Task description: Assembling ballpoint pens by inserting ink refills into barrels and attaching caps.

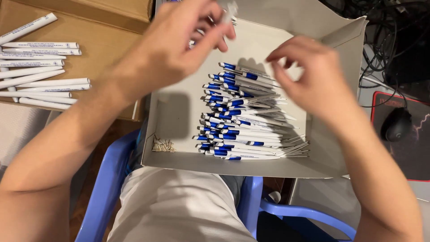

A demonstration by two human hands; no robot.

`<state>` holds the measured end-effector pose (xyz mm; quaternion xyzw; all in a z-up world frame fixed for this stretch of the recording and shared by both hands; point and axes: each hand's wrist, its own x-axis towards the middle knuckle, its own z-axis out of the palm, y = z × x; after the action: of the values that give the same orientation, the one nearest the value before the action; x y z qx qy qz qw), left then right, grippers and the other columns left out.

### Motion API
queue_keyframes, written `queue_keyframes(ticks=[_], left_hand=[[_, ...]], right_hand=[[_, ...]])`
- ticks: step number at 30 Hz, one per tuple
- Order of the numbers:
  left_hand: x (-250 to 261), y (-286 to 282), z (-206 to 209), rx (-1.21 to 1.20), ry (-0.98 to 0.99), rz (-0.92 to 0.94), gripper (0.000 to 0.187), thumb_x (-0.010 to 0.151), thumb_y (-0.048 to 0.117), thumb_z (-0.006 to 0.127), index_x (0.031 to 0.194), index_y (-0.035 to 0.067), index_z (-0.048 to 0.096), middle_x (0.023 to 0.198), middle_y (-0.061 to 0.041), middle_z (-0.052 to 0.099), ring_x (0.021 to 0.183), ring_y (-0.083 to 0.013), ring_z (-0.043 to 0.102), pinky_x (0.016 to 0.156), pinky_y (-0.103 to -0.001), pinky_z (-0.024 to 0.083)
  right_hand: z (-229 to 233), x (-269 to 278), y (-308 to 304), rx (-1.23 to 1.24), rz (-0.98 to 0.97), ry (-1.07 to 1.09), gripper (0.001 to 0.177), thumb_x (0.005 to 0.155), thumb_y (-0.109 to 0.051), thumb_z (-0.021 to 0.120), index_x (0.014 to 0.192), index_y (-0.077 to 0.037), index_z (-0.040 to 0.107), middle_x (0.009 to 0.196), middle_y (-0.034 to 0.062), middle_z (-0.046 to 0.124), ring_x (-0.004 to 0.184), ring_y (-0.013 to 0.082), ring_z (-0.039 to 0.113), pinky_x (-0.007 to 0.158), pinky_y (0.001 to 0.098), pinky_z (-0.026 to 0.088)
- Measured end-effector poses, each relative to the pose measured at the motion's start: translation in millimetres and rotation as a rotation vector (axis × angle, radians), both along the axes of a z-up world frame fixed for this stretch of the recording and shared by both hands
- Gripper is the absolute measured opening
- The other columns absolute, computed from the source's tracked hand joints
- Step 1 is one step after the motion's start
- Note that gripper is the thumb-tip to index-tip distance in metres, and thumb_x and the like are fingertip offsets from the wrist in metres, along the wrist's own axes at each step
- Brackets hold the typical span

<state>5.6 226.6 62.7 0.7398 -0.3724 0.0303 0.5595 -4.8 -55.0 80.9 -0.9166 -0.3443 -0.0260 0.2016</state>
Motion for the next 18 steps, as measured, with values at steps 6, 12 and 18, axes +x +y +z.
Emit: queue_keyframes(ticks=[6, 12, 18], left_hand=[[11.3, 2.0, -18.6, 0.069, -0.11, 0.111, 0.01, 0.112, 0.003, 0.046, 0.116, -0.001, 0.054, 0.101, -0.011, 0.067, 0.081, -0.0185, 0.068, 0.075, -0.033, 0.053], [5.9, -0.3, -16.6, 0.049, -0.136, 0.09, 0.014, 0.104, -0.004, 0.041, 0.116, -0.001, 0.047, 0.095, -0.014, 0.061, 0.082, -0.0244, 0.06, 0.077, -0.038, 0.045], [3.2, -3.3, -12.5, 0.14, -0.013, 0.087, 0.022, 0.096, 0.001, 0.039, 0.118, 0.004, 0.043, 0.074, -0.014, 0.05, 0.063, -0.028, 0.047, 0.067, -0.04, 0.038]], right_hand=[[-47.4, 20.5, 46.7, -0.127, 0.085, 0.073, 0.015, 0.098, -0.012, 0.071, 0.106, 0.0, 0.074, 0.094, 0.0136, 0.07, 0.088, 0.0328, 0.064, 0.082, 0.0457, 0.049], [-87.4, 50.4, 89.1, -0.222, 0.05, 0.031, 0.014, 0.089, -0.013, 0.072, 0.089, -0.005, 0.061, 0.082, 0.0148, 0.067, 0.068, 0.0405, 0.061, 0.054, 0.0501, 0.047], [-80.4, 55.4, 105.2, -0.372, -0.166, 0.222, 0.013, 0.074, -0.009, 0.065, 0.086, -0.011, 0.062, 0.079, 0.0094, 0.064, 0.068, 0.0367, 0.058, 0.05, 0.0504, 0.044]])
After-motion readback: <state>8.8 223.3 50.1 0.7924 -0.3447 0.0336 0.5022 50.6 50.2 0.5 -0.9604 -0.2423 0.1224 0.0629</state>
